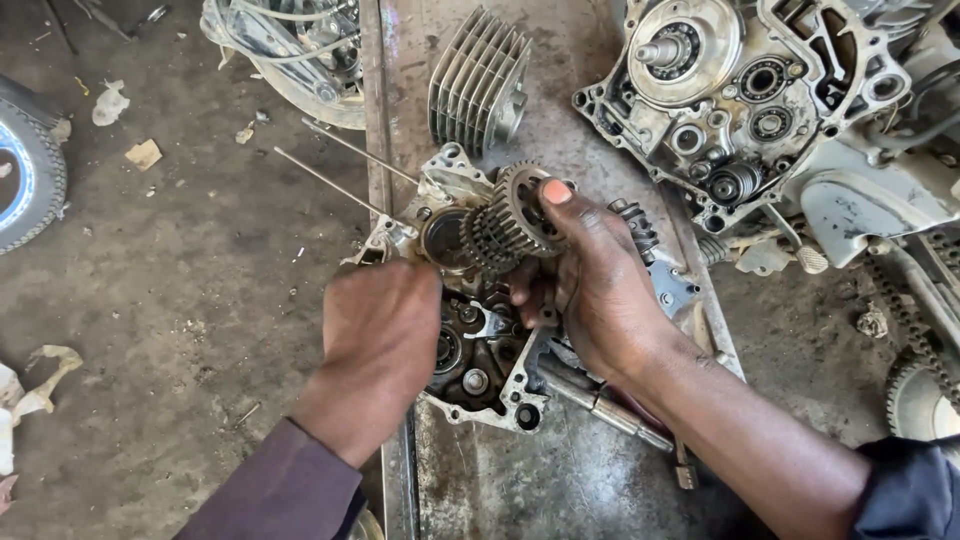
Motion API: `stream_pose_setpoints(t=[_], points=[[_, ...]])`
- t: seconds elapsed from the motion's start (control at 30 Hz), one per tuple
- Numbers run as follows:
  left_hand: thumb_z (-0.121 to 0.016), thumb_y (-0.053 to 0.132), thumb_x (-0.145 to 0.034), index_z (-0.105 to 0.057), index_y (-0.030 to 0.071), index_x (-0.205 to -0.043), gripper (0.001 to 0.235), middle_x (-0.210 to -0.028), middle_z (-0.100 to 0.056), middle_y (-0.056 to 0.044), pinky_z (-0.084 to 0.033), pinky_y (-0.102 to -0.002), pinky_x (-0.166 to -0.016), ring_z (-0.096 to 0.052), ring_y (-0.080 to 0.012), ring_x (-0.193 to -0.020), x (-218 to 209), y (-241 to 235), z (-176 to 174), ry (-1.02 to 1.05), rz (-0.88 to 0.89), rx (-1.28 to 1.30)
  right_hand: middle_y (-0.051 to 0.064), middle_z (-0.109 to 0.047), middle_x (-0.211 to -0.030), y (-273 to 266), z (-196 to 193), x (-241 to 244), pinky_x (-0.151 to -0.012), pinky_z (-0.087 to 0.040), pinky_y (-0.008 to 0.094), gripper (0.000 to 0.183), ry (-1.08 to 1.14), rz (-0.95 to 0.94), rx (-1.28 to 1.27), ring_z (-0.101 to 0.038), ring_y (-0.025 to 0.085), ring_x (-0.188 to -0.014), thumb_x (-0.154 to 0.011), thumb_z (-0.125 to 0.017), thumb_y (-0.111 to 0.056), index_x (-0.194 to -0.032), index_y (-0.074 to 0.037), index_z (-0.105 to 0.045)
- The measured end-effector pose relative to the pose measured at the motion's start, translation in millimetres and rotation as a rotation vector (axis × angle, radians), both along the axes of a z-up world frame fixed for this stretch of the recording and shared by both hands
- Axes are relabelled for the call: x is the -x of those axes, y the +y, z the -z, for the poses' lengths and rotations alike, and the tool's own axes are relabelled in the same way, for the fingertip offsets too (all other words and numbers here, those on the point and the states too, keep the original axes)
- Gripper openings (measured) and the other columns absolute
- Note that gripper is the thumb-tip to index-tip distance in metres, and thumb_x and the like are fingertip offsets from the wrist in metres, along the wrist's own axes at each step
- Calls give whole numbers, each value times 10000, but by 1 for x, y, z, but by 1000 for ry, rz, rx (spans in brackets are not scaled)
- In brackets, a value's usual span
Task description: Inspecting and attempting to assemble a gear shaft mechanism within a motorcycle engine casing
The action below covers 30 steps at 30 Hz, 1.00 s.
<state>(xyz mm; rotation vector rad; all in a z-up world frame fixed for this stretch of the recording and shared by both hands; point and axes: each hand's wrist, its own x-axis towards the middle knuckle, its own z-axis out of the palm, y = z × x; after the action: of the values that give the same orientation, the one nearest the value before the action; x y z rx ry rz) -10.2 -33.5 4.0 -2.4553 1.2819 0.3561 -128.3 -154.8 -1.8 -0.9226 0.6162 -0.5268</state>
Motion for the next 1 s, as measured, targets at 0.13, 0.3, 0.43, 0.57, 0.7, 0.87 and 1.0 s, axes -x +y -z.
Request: stream_pose_setpoints(t=[0.13, 0.3, 0.43, 0.57, 0.7, 0.87, 1.0], points=[[-666, -49, -998, -646, 83, -1011, 134, -755, -630, -37, -639, -318, -624, -594, -120, -601, -5, 1, 7, -2, 6, 15, 85, -676, -706, -2, 3, -1, -360, -393, 298, 348, -28, -6, 11, -599, 182, -472, -925, -614, -415, -1011, -78, -630], [-583, -5, -1043, -649, 110, -963, 155, -657, -564, 16, -614, -299, -625, -555, -88, -554, -14, 7, 8, 78, -51, 132, 79, -685, -768, -5, -3, -1, -353, -406, 306, 472, -2, 34, 49, -587, 190, -478, -832, -618, -524, -1008, -86, -638], [-556, -42, -1041, -589, 155, -807, 307, -601, -465, 45, -599, -287, -650, -460, -66, -529, -19, 8, 16, 43, 9, 116, 91, -680, -709, -6, 3, -1, -333, -395, 308, 451, -39, 37, 67, -580, 195, -451, -846, -623, -509, -943, -70, -657], [-555, -12, -1006, -508, 211, -637, 434, -498, -333, 56, -518, -429, -957, -369, -78, -453, -29, 11, 33, -87, 241, 238, 93, -641, -639, -4, 7, -2, -330, -417, 298, 431, -61, 25, 96, -573, 183, -440, -869, -619, -489, -902, -60, -640], [-557, -4, -951, -486, 227, -537, 480, -451, -281, 65, -365, -508, -1196, -373, -82, -435, -22, 5, 29, -150, 315, 169, 104, -688, -677, -3, 6, -1, -326, -423, 305, 398, -33, 35, 68, -593, 189, -442, -892, -620, -449, -883, -54, -669], [-530, -41, -937, -456, 224, -529, 492, -448, -258, 54, -396, -502, -1178, -333, -86, -426, -25, 2, 29, -182, 330, 217, 115, -658, -650, -2, 5, 0, -342, -425, 318, 420, -23, 31, 87, -578, 208, -440, -885, -607, -467, -882, -49, -654], [-501, -94, -890, -474, 206, -539, 462, -456, -252, 66, -313, -545, -1265, -396, -75, -403, -25, -3, 26, -75, 294, 289, 128, -631, -601, -6, 6, 1, -356, -405, 337, 397, 16, 54, 44, -567, 225, -430, -884, -611, -465, -853, -70, -618]])
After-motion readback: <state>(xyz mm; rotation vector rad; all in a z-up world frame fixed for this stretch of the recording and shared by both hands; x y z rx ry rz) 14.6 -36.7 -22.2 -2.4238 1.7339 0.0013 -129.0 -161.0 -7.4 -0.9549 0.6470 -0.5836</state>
